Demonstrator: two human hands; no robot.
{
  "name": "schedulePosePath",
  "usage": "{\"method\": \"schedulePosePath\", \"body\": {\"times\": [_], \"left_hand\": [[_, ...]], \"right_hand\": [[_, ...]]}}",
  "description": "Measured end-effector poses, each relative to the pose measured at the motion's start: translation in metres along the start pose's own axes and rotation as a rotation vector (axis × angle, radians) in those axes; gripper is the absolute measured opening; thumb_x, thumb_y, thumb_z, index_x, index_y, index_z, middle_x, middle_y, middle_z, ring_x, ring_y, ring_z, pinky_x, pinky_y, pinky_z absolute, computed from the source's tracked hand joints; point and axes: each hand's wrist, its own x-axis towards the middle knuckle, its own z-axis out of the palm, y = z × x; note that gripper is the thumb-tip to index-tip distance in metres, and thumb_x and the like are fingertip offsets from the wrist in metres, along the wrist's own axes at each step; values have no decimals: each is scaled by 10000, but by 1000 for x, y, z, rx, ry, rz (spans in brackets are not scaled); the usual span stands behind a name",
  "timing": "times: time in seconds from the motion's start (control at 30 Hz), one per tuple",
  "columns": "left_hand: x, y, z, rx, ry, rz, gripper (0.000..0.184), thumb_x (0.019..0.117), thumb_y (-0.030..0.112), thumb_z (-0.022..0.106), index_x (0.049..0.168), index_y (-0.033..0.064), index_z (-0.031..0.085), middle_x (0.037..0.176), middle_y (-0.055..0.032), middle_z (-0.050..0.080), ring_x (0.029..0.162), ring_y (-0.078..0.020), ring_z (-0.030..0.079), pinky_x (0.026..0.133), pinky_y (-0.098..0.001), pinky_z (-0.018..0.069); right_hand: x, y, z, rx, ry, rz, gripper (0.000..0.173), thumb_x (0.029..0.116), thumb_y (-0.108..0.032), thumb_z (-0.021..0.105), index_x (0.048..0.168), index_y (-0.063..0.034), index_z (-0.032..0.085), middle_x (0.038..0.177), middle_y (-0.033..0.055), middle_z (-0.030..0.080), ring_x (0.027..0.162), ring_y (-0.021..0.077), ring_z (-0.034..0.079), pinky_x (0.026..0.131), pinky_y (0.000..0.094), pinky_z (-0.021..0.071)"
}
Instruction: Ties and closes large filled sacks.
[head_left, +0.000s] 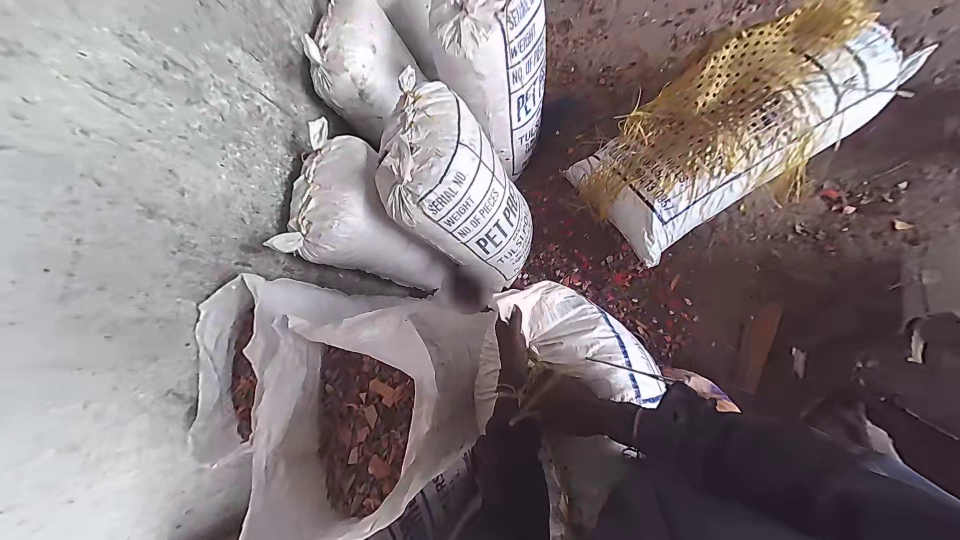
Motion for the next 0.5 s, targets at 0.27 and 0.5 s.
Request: {"method": "schedulePosePath", "body": {"times": [0.27,0.5], "left_hand": [[38,-66,-17,-272,-34,52,348,1095,245,402,1267,-16,555,1012,-128,711,908,-192,704,829,-381,600],[-96,-9,6,-183,175,-33,270,1101,167,372,1192,-2,561,885,-33,643,772,-69,645,745,-246,565]], "right_hand": [[0,11,-2,99,-48,22,311,1036,-206,537,1096,46,709,1067,262,702,1067,447,662,947,608,492],[-69,-48,-54,726,-26,421,374,1057,-191,370,728,-92,519,655,-112,402,599,-40,394,601,183,355]]}}
